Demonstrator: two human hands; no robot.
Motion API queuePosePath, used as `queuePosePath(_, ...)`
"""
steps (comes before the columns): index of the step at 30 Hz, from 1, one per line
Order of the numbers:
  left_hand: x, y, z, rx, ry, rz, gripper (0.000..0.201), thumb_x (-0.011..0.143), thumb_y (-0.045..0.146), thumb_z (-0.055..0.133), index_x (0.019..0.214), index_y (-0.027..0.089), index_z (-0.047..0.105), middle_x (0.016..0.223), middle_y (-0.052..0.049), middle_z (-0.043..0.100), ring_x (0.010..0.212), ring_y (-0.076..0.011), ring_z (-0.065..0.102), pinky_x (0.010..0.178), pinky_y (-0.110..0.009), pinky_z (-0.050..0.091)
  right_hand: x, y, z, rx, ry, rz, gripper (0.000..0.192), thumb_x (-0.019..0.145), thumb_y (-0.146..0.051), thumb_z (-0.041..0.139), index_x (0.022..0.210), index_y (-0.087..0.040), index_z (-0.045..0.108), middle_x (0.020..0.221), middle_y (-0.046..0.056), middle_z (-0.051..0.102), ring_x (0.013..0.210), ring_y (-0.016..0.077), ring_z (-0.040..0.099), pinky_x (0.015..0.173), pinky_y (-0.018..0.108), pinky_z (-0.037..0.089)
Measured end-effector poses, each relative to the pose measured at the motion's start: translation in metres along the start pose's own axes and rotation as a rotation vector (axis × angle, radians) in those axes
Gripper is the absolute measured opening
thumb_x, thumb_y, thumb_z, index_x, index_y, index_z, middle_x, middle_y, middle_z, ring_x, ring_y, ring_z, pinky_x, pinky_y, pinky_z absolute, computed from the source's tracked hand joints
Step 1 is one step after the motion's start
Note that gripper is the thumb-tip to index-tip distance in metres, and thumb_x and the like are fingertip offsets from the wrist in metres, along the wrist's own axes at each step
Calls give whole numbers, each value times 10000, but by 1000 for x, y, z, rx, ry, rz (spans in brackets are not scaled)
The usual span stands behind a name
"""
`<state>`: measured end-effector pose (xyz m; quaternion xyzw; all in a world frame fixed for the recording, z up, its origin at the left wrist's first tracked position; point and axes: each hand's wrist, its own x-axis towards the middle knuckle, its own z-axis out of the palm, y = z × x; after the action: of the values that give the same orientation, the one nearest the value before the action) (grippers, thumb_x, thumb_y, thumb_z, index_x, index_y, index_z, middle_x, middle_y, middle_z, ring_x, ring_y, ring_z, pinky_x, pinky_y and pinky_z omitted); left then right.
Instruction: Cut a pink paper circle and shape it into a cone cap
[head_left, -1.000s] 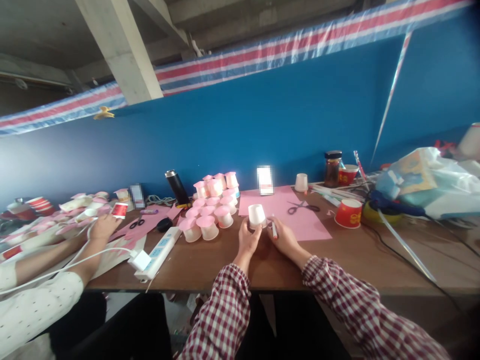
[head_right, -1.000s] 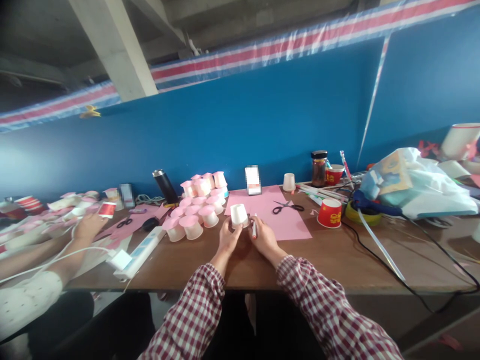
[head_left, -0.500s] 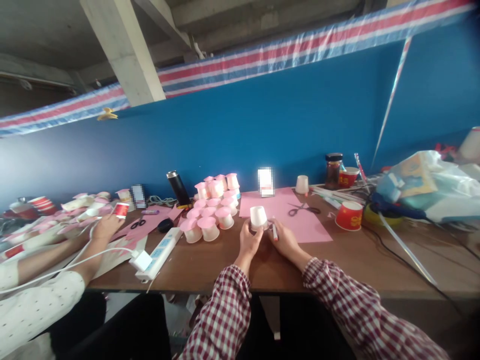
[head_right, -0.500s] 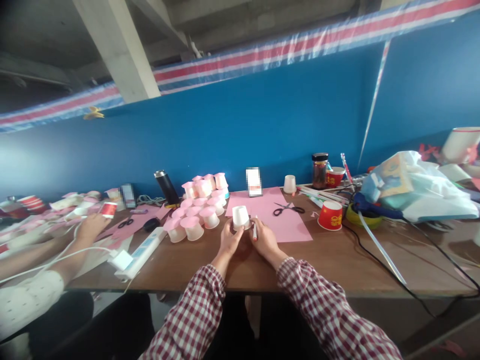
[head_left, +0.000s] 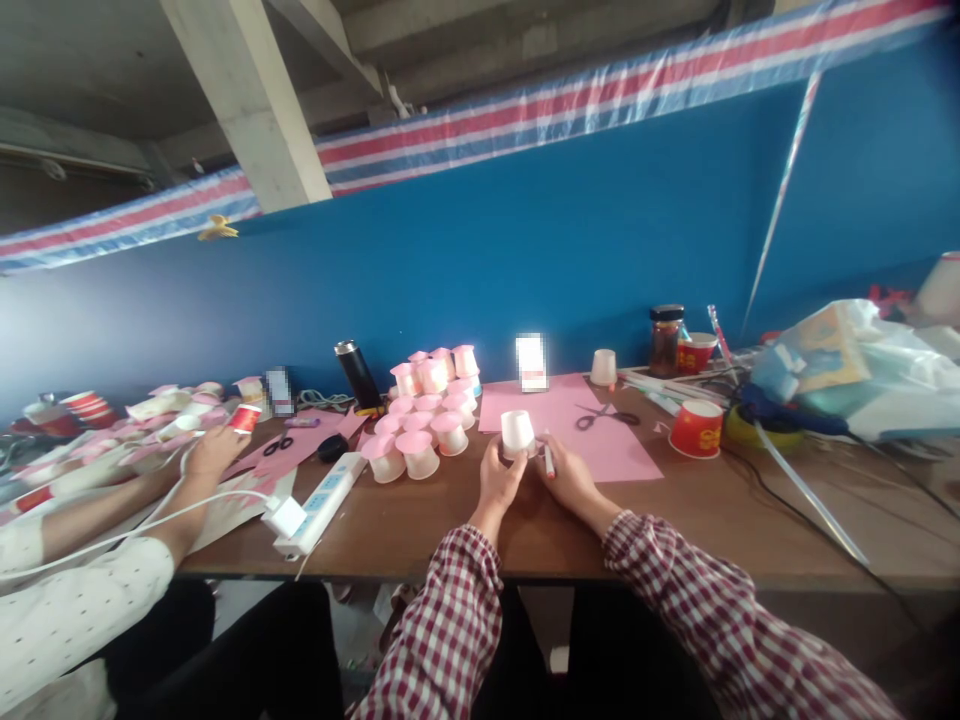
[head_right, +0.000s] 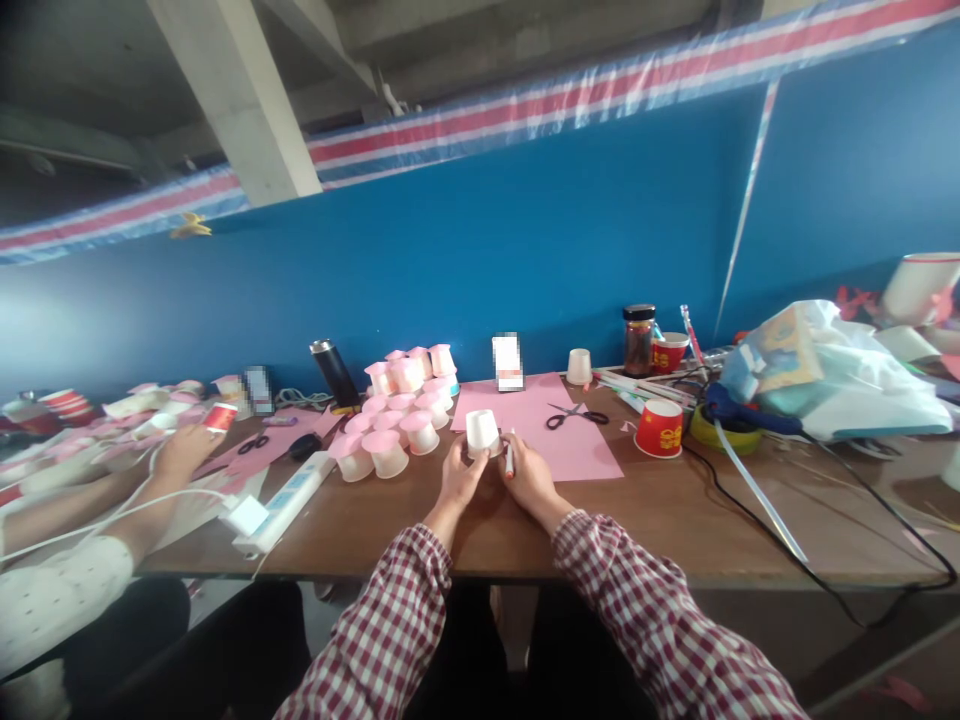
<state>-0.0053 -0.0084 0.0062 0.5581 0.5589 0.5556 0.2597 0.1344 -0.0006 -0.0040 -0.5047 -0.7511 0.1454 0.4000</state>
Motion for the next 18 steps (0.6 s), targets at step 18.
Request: queuePosePath(18, 0, -1, 1, -8, -15, 15, 376, 687, 271, 658, 1034, 159, 569, 979, -82, 656, 865, -197, 613, 759, -294, 461, 1, 4, 4, -42, 24, 12, 318, 815, -230, 473, 1127, -177, 491, 851, 62, 652, 702, 186, 614, 629, 253, 429)
